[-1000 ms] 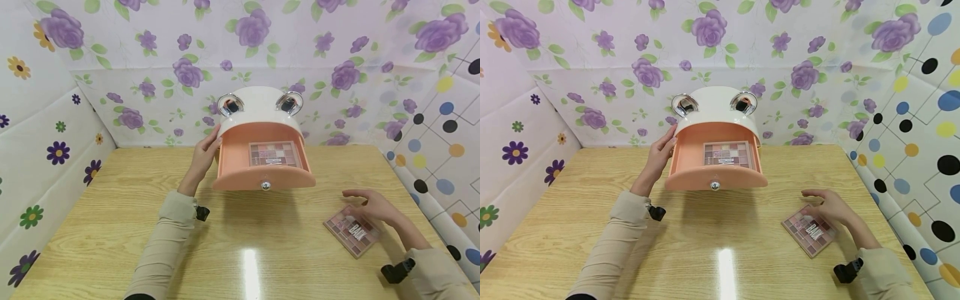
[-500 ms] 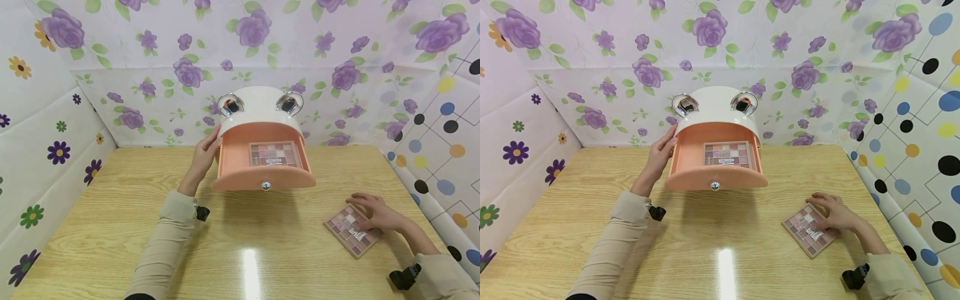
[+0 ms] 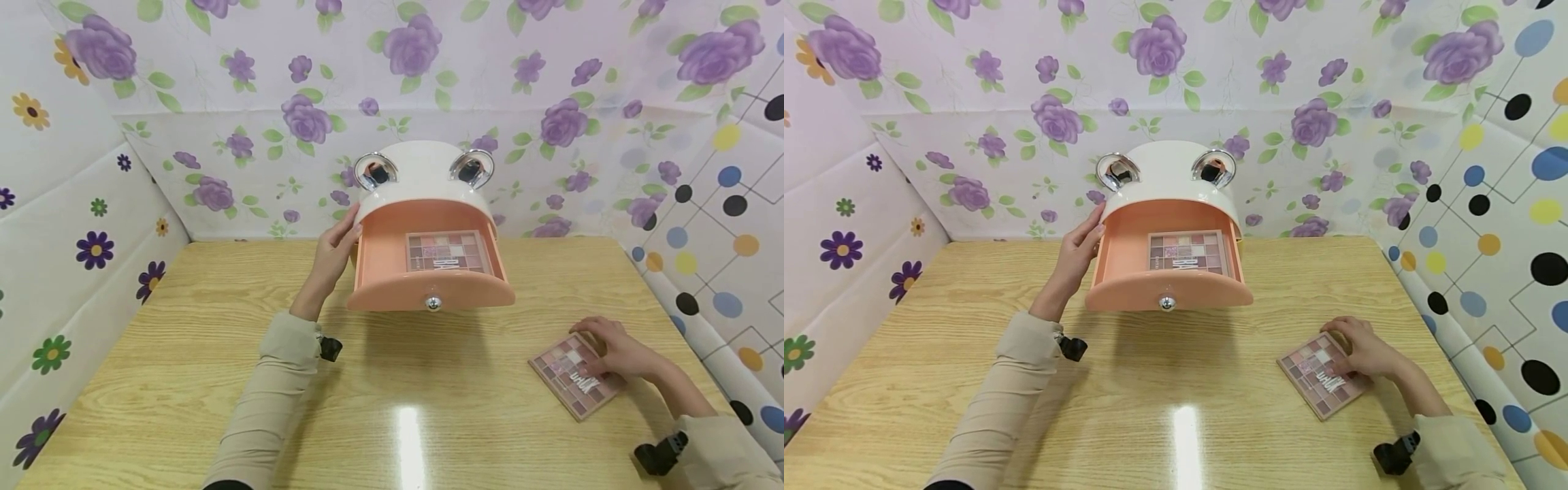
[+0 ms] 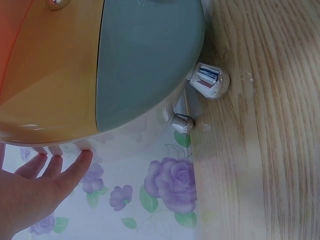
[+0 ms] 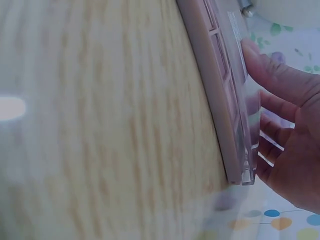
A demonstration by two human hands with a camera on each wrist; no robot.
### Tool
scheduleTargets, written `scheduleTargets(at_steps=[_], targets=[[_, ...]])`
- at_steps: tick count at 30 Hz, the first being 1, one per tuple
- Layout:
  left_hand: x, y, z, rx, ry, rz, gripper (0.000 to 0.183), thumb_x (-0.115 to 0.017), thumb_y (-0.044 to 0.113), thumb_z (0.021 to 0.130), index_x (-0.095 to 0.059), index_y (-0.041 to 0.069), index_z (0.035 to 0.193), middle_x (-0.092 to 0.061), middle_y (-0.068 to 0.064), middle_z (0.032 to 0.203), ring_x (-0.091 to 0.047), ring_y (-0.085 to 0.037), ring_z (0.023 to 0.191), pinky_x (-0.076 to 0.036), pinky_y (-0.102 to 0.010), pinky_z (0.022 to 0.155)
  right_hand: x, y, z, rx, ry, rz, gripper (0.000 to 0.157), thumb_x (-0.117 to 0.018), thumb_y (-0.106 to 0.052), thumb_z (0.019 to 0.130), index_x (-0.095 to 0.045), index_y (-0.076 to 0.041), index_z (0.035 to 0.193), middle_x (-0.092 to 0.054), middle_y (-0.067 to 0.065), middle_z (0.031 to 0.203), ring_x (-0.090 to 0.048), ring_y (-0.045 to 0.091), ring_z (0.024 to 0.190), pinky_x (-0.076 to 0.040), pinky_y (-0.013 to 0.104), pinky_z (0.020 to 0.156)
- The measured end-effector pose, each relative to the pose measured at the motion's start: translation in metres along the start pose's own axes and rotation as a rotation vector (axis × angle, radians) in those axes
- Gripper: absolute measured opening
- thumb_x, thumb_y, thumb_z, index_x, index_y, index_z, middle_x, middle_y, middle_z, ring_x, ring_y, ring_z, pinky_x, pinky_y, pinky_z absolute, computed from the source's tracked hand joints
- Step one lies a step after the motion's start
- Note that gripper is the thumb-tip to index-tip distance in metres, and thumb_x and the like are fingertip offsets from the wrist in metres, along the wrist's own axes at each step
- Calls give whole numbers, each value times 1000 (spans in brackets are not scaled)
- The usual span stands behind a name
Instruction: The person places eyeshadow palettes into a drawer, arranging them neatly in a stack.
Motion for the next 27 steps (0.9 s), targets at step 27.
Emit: scheduleTargets(at_steps=[27], targets=[[10,-25,8,49,34,36,44,-39,29,98,-38,17,140,-35,3,144,-53,-12,91,-44,-27,70,4,1,0,43,125,-114,49,-78,-16,71,-55,3,110,-58,16,104,-52,29,92,-45,35,71]])
Point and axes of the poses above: each hand's wrist, its own z-axis towards the middle knuckle, its own x-axis out of the back of the hand, y = z × x, the point moved 7 cm from there along z, towards the middle knuckle
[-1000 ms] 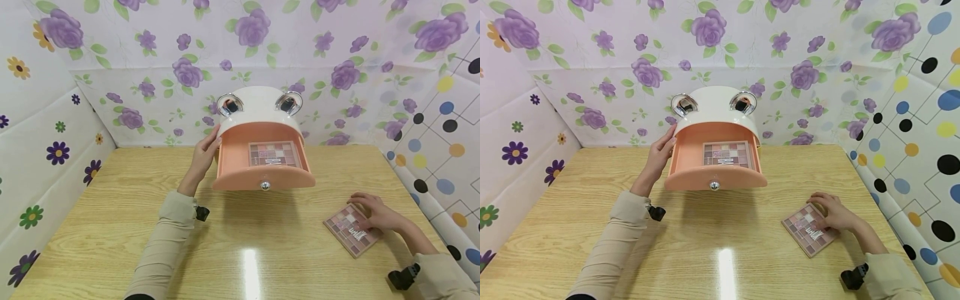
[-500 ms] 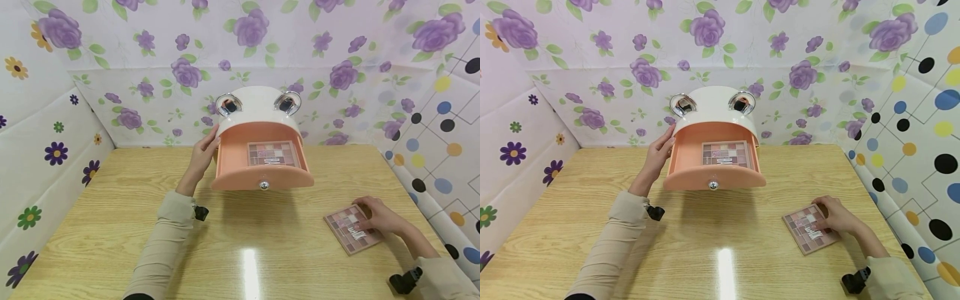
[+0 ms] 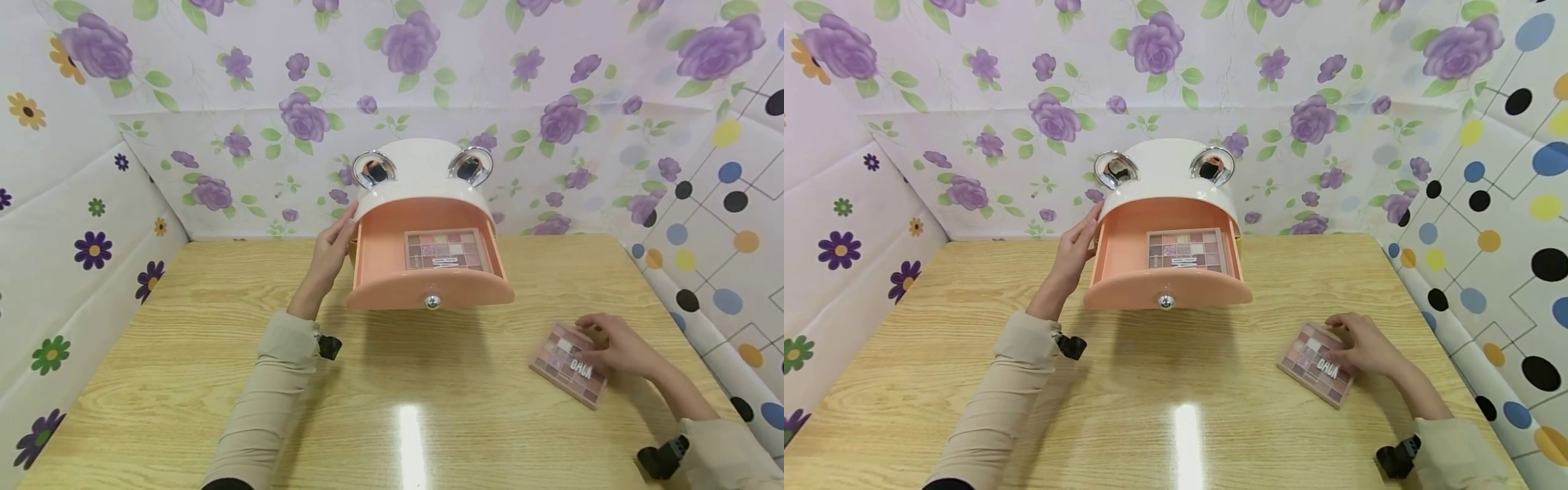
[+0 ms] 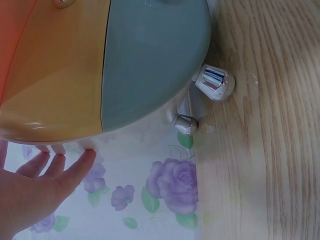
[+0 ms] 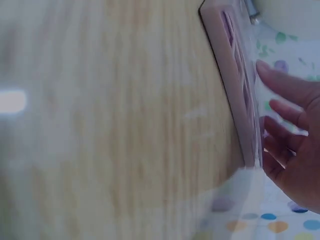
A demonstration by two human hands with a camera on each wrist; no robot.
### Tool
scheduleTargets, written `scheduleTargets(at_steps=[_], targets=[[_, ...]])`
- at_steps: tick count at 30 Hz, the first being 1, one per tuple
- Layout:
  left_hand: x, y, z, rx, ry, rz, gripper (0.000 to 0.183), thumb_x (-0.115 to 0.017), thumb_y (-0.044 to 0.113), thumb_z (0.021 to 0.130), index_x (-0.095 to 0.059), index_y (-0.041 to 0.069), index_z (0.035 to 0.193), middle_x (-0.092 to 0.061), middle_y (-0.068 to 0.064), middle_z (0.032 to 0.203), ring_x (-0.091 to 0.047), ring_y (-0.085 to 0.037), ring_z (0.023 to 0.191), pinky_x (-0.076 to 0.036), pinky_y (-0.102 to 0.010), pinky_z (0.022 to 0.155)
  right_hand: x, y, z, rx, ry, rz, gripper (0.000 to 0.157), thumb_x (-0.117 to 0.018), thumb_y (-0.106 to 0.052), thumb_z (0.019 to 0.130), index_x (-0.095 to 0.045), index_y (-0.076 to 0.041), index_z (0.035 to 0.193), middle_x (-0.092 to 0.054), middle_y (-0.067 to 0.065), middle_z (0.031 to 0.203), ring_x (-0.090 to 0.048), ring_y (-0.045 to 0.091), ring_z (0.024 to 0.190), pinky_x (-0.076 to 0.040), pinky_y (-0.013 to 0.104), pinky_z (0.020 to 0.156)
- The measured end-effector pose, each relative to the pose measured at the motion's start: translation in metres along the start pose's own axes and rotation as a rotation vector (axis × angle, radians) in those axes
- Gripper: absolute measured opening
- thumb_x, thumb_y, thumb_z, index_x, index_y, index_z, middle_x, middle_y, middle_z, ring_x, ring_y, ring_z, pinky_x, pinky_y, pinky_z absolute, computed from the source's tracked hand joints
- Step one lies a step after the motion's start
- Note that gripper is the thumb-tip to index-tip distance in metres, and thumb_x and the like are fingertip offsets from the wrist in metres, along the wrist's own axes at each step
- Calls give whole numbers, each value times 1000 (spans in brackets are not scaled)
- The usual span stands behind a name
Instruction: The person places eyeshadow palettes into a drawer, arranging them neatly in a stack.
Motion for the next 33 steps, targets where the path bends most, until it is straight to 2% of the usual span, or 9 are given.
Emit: scheduleTargets(at_steps=[4,8,12,15,17,22,28,31,33], targets=[[-2,6,-3,0,-6,7,44,-38,27,99,-37,14,140,-35,-1,144,-50,-13,80,-41,-24,65,-1,-1,-2,-7,-46,-26,65,-80,-28,68,-53,7,116,-56,19,108,-51,33,97,-43,38,75],[-3,9,-5,-8,-13,17,43,-38,24,99,-36,13,141,-36,-5,143,-38,-12,64,-34,-20,57,-3,-3,-4,-28,-68,-137,73,-83,-42,59,-56,8,106,-54,10,92,-47,24,82,-39,35,67],[-1,-2,-1,-14,-4,5,43,-39,28,98,-37,18,141,-37,0,142,-49,-9,79,-41,-26,63,-2,-4,-4,-90,-70,-210,68,-83,-47,55,-57,5,90,-48,4,76,-41,17,68,-34,30,58],[0,-2,-2,-14,-1,-6,44,-39,30,98,-36,19,141,-36,1,143,-52,-14,98,-42,-36,70,-2,-4,-3,-142,-83,-197,63,-83,-46,55,-55,4,83,-46,3,70,-39,15,62,-33,28,53],[1,-2,-3,-15,0,-11,45,-40,30,98,-36,19,141,-35,1,143,-51,-16,100,-41,-40,72,-3,-3,-2,-161,-94,-170,61,-83,-44,56,-54,4,82,-44,3,68,-38,15,61,-31,27,52],[1,-2,-3,-14,-5,-12,44,-39,28,98,-35,19,141,-35,1,143,-51,-16,102,-41,-40,74,-3,-4,0,-189,-95,-150,65,-83,-43,56,-53,6,85,-46,4,70,-40,16,63,-34,27,53],[1,-3,-2,-18,-10,-33,44,-39,26,99,-34,19,142,-34,1,144,-51,-16,99,-43,-28,69,0,-8,0,-224,-68,-147,73,-82,-46,56,-47,8,91,-46,6,71,-41,18,62,-34,29,52],[1,-3,-2,-7,-11,-49,44,-38,23,99,-34,18,142,-36,-2,143,-52,-15,98,-45,-24,68,2,-5,-2,-247,-59,-123,79,-81,-45,58,-46,11,101,-52,15,80,-48,24,69,-40,34,58],[0,-3,-2,0,-8,-57,43,-39,20,99,-34,16,142,-38,-5,141,-52,-13,97,-45,-22,67,4,-1,-3,-264,-56,-59,78,-81,-40,62,-46,11,109,-54,21,91,-50,28,78,-42,37,64]])
Point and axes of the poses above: each hand's wrist, its own z-axis towards the middle knuckle, its own x-axis out of the back of the hand, y = z × x, the point moved 7 cm from there along z, towards the middle knuckle
